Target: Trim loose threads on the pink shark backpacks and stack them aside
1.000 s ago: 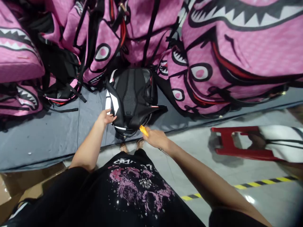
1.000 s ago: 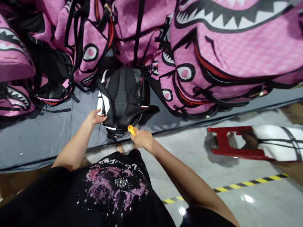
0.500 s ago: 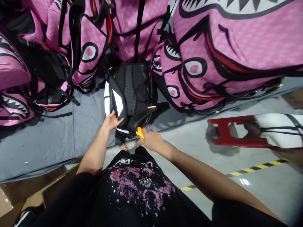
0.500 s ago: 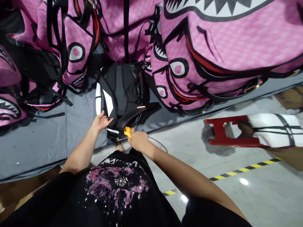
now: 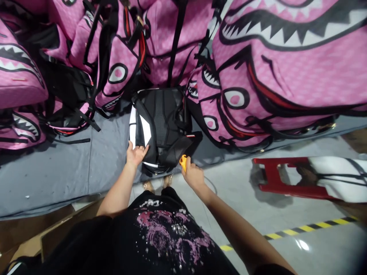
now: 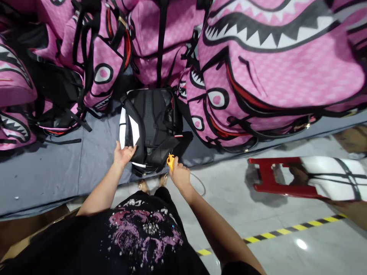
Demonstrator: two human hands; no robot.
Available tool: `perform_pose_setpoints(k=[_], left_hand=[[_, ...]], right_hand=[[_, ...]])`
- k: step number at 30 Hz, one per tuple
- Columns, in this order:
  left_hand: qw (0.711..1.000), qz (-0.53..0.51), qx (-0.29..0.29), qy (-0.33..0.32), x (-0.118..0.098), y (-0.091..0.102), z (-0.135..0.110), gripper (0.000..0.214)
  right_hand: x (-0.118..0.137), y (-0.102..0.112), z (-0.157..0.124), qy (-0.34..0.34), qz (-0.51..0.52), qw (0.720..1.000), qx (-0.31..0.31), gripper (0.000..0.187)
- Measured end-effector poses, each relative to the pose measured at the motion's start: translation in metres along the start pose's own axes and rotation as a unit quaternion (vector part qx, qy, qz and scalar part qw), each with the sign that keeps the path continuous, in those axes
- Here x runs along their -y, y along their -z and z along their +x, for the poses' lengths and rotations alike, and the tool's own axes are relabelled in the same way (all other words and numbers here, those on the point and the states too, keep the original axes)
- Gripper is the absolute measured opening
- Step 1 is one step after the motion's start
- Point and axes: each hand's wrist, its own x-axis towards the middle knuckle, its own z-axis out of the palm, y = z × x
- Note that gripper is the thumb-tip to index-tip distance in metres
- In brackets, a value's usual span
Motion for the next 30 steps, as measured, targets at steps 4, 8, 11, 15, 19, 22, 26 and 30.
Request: perform_pose_setpoints(k=[4,8,11,15,19,22,26,30], left_hand=[[0.999,-0.012,0.022,0.022,-0.001,0.004,0.002,0.053],[0.999,-0.018,-0.013,0.032,-0.005,0.014,0.002,0.053],[0.999,-0.015,-0.009,0.039,-0.006,0.021,0.000,0.054],[0.997,-0.010,0.066,0.026,-0.006,0.023,-0.005,0.061],[0.998,-0.007,0.061,0.027,-0.005,0.024,-0.008,0.062],[0.998,0.012,0.041,0.051,-0.006,0.028,-0.011,0.066],[0.997,0.027,0.041,0.063,-0.011,0.036,-0.018,0.075],[0.997,0.030,0.045,0.062,-0.014,0.039,-0.023,0.075]], right_hand=[[-0.002,-0.003,0.001,0.009,-0.001,1.000,-0.010,0.059],[0.001,-0.004,0.000,-0.007,-0.001,1.000,0.004,0.058],[0.002,-0.004,-0.001,-0.004,0.007,1.000,0.003,0.060],[-0.004,0.000,-0.002,0.008,0.003,1.000,-0.012,0.060],[-0.009,0.008,-0.002,0.010,0.003,1.000,0.023,0.058],[-0.010,0.014,-0.007,0.005,0.008,0.999,0.046,0.059],[-0.006,0.020,-0.022,0.023,0.030,0.998,0.054,0.057],[-0.003,0.024,-0.029,0.004,0.044,0.997,0.067,0.055]])
